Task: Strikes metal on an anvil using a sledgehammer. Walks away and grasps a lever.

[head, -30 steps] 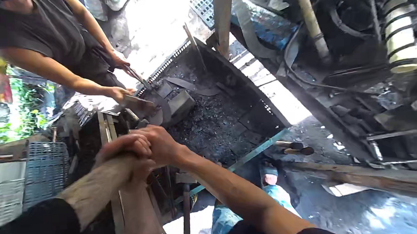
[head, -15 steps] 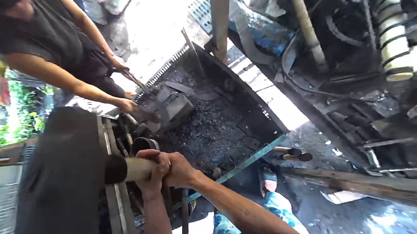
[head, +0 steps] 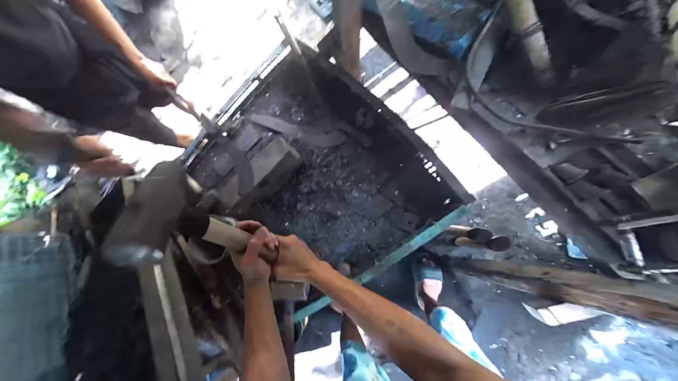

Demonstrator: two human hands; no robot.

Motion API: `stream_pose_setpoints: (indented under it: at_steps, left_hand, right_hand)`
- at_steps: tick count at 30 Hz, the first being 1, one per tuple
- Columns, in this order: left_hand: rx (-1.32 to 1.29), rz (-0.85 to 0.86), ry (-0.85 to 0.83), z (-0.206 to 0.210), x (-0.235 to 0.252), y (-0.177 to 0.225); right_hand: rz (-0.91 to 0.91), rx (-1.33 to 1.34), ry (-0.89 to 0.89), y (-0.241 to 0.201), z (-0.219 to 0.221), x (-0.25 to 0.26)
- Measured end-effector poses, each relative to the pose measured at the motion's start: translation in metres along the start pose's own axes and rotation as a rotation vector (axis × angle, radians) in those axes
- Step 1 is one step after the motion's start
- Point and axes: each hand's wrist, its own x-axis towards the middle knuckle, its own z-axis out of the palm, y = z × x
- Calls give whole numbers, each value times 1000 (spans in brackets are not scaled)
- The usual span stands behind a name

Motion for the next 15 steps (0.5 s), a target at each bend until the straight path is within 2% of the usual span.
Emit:
stream_pose_setpoints:
  at_steps: [3,5,7,8,9,10,11,14,15]
  left_hand:
    - [156,288,-155,31,-32,128]
    - [237,451,-291,50,-37,197]
    - [307,625,-365,61,-24,238]
    - [338,684,-380,58,-11,241]
    - [351,710,-391,50,6,230]
    - [334,673,-366,39,21,201]
    - [295,567,-287,27,30,154]
    - [193,64,82,-12,29,-23]
    - [186,-92,188,-20,28,-59]
  right_hand:
    - [-361,43,92,-100,-18,-32]
    - [-577,82,138,-160,-33,-42]
    - [-775,81,232,-203,-49,-35]
    - [-837,63,277,-211,-54,-21]
    - [-850,45,300,-204,-55,-4]
    - [-790,24,291,-181,-50,14]
    - [-647,3,249,-140,-40,28]
    - [-45,68,38,11,6,37]
    - [121,108,0,38,18,34]
